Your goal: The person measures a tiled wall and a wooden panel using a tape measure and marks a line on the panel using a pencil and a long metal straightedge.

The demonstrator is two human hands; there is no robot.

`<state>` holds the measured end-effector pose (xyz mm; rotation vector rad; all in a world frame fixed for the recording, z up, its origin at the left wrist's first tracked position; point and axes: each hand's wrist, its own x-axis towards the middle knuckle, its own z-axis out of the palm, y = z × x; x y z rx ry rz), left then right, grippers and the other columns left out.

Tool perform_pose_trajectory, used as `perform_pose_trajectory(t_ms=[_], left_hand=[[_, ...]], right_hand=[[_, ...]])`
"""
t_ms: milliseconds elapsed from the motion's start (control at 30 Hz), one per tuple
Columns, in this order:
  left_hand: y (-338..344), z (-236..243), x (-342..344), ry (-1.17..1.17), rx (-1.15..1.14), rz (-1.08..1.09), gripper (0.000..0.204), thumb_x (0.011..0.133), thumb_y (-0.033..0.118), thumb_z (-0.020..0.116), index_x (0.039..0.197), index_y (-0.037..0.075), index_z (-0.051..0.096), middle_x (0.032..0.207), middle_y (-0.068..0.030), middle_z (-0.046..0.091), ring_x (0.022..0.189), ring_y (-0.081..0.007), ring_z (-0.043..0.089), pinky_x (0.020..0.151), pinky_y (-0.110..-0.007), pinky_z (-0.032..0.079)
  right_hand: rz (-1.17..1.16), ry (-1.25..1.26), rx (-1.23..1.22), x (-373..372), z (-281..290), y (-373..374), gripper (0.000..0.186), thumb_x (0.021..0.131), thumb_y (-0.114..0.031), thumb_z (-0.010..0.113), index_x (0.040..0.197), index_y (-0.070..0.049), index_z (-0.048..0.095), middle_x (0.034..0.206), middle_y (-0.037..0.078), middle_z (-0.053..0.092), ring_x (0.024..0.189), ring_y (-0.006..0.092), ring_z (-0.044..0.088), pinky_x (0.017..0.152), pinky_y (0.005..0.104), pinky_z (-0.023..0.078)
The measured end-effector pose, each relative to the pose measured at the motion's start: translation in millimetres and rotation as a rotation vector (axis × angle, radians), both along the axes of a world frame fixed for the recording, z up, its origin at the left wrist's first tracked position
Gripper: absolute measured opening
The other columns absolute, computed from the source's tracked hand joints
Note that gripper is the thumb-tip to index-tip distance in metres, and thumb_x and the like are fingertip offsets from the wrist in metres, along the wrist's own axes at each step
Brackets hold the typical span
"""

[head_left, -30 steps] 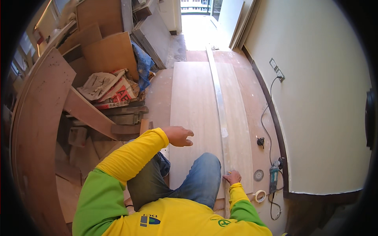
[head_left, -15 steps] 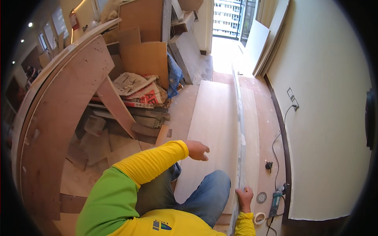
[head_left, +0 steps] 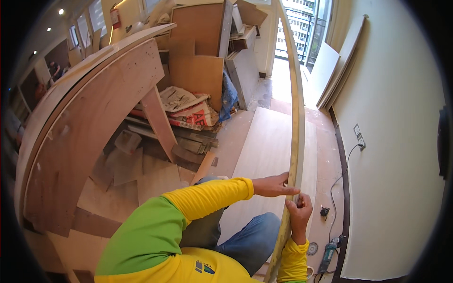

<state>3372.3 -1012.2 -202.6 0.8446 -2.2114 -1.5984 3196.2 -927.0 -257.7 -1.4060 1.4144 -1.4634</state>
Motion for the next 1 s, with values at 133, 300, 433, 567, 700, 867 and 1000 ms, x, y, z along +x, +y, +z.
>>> perform_pose_trajectory(t_ms=[133, 300, 433, 567, 700, 867, 1000], left_hand=[[3, 9, 2, 0.316, 0.039, 0.232, 0.084, 0.085, 0.052, 0.062, 0.139, -0.002, 0.027, 0.132, -0.0243, 0.045, 0.124, -0.0328, 0.047, 0.106, -0.04, 0.038], [-25, 40, 11, 0.674, 0.017, 0.379, 0.061, 0.074, 0.017, 0.078, 0.122, 0.0, 0.045, 0.105, -0.0118, 0.062, 0.098, -0.018, 0.062, 0.087, -0.032, 0.051], [-124, 122, 38, 0.529, -0.279, 0.626, 0.059, 0.067, 0.028, 0.085, 0.105, -0.005, 0.054, 0.087, -0.0153, 0.066, 0.078, -0.0247, 0.067, 0.067, -0.034, 0.055], [-182, 210, 110, 0.206, -0.519, 0.725, 0.034, 0.092, 0.017, 0.048, 0.121, 0.002, 0.058, 0.091, -0.0115, 0.068, 0.075, -0.0261, 0.068, 0.069, -0.035, 0.057], [-183, 233, 203, -0.016, -0.637, 0.854, 0.042, 0.078, 0.027, 0.07, 0.107, -0.003, 0.062, 0.096, -0.0154, 0.066, 0.072, -0.0212, 0.065, 0.061, -0.033, 0.053], [-155, 163, 279, 0.053, -0.814, 1.361, 0.061, 0.065, 0.02, 0.081, 0.112, -0.007, 0.051, 0.1, -0.0202, 0.064, 0.089, -0.0291, 0.064, 0.081, -0.038, 0.051], [-113, 71, 324, 0.065, -1.111, 1.44, 0.065, 0.06, 0.032, 0.087, 0.109, 0.001, 0.057, 0.097, -0.0159, 0.065, 0.09, -0.0302, 0.065, 0.082, -0.04, 0.051]], right_hand=[[0.113, -0.119, -0.086, 24, 22, -15, 0.03, 0.07, -0.021, 0.078, 0.088, -0.003, 0.061, 0.077, -0.006, 0.037, 0.066, 0.0057, 0.034, 0.057, 0.0213, 0.03], [0.065, -0.191, -0.216, 48, 45, -39, 0.043, 0.08, -0.037, 0.075, 0.102, -0.001, 0.064, 0.076, -0.005, 0.039, 0.066, 0.0051, 0.035, 0.057, 0.0211, 0.031], [-0.049, -0.209, -0.337, 25, 54, -51, 0.051, 0.093, -0.044, 0.057, 0.104, 0.005, 0.064, 0.064, -0.004, 0.04, 0.058, 0.0057, 0.035, 0.055, 0.0223, 0.033], [-0.146, -0.36, -0.137, 8, 24, -42, 0.048, 0.094, -0.042, 0.056, 0.1, 0.005, 0.064, 0.056, -0.004, 0.037, 0.053, 0.0058, 0.034, 0.055, 0.0217, 0.035], [-0.158, -0.441, -0.076, 28, -33, -40, 0.04, 0.094, -0.036, 0.058, 0.089, 0.003, 0.064, 0.054, -0.004, 0.038, 0.049, 0.0046, 0.035, 0.049, 0.0214, 0.036], [-0.146, -0.317, 0.234, 42, -97, -42, 0.036, 0.094, -0.034, 0.058, 0.087, 0.002, 0.064, 0.055, -0.001, 0.044, 0.045, 0.0058, 0.037, 0.045, 0.0207, 0.034], [-0.153, -0.181, 0.385, 32, -130, -44, 0.042, 0.093, -0.037, 0.058, 0.091, 0.005, 0.065, 0.056, 0.002, 0.049, 0.044, 0.0082, 0.043, 0.043, 0.0227, 0.035]])
